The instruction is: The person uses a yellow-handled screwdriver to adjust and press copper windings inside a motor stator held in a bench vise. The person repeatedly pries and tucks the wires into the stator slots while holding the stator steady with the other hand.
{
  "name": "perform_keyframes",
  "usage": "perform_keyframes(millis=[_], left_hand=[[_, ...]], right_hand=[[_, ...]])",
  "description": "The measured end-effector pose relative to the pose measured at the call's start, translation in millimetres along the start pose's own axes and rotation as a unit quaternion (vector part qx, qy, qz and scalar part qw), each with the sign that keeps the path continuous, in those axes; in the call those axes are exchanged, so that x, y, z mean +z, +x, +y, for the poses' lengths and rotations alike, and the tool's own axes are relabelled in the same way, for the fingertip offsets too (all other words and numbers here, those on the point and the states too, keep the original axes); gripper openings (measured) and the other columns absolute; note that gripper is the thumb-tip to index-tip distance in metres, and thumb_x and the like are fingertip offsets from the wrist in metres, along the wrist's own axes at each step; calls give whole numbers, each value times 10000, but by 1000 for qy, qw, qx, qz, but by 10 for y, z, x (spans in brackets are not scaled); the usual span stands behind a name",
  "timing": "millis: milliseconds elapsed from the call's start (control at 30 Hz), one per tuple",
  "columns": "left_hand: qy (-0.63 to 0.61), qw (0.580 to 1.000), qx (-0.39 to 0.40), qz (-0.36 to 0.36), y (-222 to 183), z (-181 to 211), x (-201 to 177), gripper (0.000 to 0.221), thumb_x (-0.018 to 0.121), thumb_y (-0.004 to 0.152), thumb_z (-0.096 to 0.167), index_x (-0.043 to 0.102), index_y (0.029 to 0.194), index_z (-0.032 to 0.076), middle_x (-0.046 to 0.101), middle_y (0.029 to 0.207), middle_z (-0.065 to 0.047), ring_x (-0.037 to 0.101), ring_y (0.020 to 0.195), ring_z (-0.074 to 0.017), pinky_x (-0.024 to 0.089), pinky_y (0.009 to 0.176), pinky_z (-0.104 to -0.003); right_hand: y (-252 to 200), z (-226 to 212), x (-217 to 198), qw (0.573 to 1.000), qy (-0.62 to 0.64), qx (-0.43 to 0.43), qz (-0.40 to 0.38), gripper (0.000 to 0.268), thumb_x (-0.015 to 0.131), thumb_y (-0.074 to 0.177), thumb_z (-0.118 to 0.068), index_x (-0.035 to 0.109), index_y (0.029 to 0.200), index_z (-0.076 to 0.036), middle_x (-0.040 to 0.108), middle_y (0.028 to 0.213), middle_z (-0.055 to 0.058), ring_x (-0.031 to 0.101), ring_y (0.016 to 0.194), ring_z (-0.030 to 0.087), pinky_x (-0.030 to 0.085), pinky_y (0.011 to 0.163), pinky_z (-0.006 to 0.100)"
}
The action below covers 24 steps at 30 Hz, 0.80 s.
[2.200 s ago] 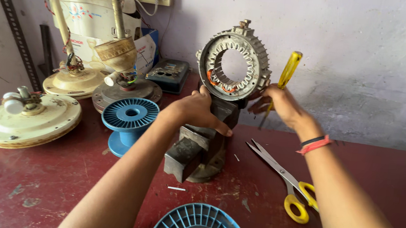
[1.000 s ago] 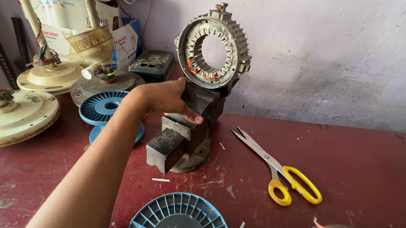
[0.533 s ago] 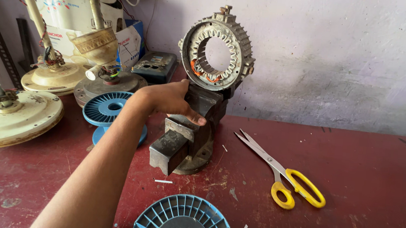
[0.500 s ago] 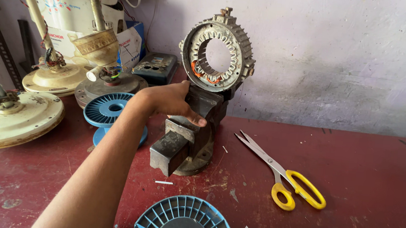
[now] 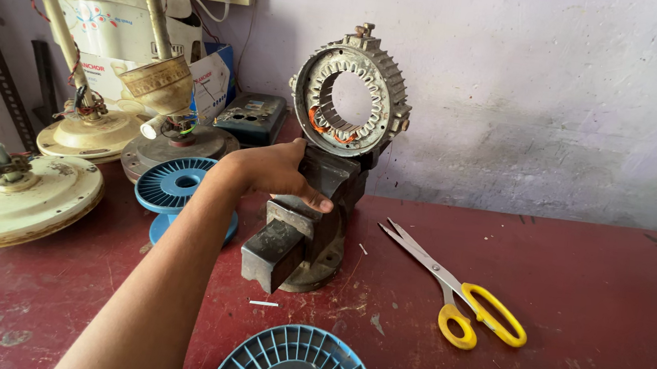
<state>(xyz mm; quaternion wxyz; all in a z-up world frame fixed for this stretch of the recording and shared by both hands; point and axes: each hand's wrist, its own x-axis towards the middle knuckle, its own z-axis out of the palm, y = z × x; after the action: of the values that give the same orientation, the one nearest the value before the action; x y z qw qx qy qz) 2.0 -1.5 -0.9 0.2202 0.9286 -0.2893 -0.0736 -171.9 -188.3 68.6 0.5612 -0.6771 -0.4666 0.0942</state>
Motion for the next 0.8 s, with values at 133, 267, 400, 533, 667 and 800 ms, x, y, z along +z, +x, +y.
perform_keyframes(millis=[133, 267, 400, 533, 667, 800], left_hand=[[-7, 1000, -7, -2, 6, -22, 10, 1312, 931, 524, 573, 324, 1468, -106, 559, 1439, -269, 538, 1373, -339, 420, 1141, -394], [1, 1000, -9, -3, 36, -41, 26, 1331, 928, 526, 589, 313, 1466, -124, 548, 1445, -277, 536, 1374, -342, 420, 1141, -390], [21, 1000, -1, -2, 57, -52, 8, 1367, 921, 547, 607, 265, 1483, -142, 518, 1457, -305, 511, 1390, -353, 400, 1157, -378], [17, 1000, 7, -7, 40, -6, 20, 1419, 873, 554, 607, 168, 1509, -172, 496, 1476, -329, 528, 1393, -346, 422, 1152, -360], [44, 998, -33, -23, -11, 90, 57, 1561, 889, 561, 667, 9, 1513, -201, 378, 1535, -355, 443, 1446, -353, 385, 1174, -356], [41, 998, -38, -18, -45, 188, 73, 1611, 887, 551, 688, -46, 1499, -220, 392, 1521, -357, 452, 1438, -351, 401, 1163, -356]], right_hand=[[-29, 103, -68, 1000, 10, 5, -6, 190, 534, 913, -54, 665, 912, 83, 637, 808, 163, 590, 700, 219, 468, 614, 328], [6, 168, -71, 1000, 16, 12, -23, 182, 530, 911, -47, 661, 896, 80, 628, 785, 154, 579, 674, 210, 458, 590, 320], [68, 242, -33, 998, 41, 13, -36, 176, 527, 910, -40, 657, 881, 76, 619, 763, 145, 568, 649, 202, 449, 566, 313], [114, 408, -239, 993, 115, 6, -17, 172, 523, 908, -33, 653, 866, 72, 610, 741, 137, 556, 624, 193, 440, 541, 305], [-5, 501, -888, 964, 187, 1, 192, 179, 482, 891, -73, 614, 813, 20, 510, 619, 57, 418, 481, 125, 346, 438, 280], [-264, 733, -1544, 905, 166, -50, 389, 110, 504, 839, -95, 582, 784, -40, 489, 630, 34, 393, 483, 134, 341, 487, 298]])
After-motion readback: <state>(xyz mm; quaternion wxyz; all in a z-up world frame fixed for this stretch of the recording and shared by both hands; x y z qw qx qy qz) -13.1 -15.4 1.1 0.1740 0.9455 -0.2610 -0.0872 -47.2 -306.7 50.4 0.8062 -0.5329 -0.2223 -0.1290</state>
